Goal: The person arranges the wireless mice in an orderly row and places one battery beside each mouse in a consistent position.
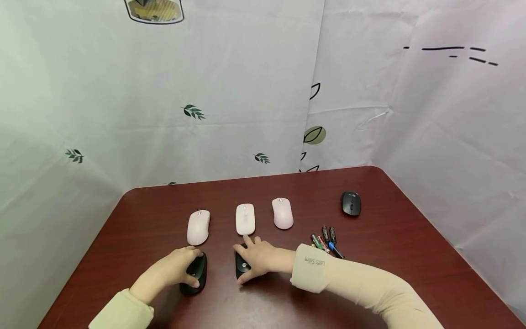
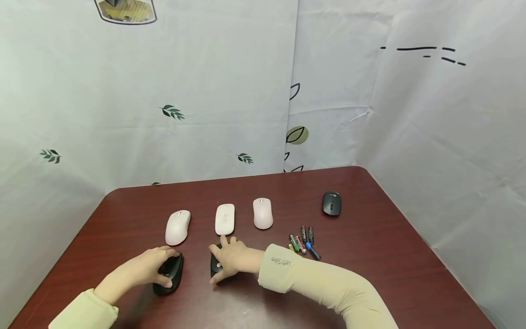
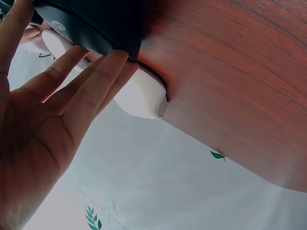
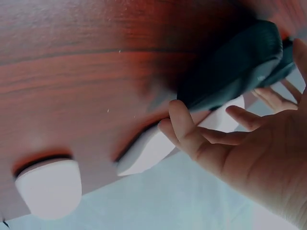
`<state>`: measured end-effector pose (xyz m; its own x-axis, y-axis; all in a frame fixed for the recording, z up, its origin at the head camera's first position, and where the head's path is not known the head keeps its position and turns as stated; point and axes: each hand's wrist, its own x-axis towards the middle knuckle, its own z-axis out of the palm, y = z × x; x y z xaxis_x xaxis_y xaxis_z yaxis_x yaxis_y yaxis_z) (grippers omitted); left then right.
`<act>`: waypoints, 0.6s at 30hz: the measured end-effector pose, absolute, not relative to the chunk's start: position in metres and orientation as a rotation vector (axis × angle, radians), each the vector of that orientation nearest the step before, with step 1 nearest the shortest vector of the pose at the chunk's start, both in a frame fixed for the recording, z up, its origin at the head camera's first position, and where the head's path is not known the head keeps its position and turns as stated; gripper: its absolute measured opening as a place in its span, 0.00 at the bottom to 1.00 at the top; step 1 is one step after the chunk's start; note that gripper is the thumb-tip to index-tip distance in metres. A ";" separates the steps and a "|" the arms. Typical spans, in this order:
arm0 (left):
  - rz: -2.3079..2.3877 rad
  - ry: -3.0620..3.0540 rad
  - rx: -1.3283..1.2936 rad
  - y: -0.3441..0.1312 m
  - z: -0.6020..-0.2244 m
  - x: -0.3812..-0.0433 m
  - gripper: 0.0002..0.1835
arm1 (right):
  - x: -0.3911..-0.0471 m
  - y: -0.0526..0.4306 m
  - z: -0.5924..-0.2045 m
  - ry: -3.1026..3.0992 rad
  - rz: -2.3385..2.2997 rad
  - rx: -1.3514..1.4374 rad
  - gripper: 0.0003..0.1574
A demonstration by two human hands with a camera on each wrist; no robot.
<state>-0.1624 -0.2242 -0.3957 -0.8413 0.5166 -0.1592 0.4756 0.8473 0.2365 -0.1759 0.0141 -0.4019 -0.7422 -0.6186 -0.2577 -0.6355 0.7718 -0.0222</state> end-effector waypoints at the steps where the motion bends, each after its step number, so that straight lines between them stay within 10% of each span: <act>1: 0.271 2.809 0.770 -0.224 -0.395 -0.163 0.34 | -0.177 0.016 -0.400 2.717 0.079 -0.988 0.53; 18: 0.306 2.852 0.828 -0.227 -0.399 -0.163 0.33 | -0.260 0.148 -0.352 2.857 -0.624 -1.110 0.26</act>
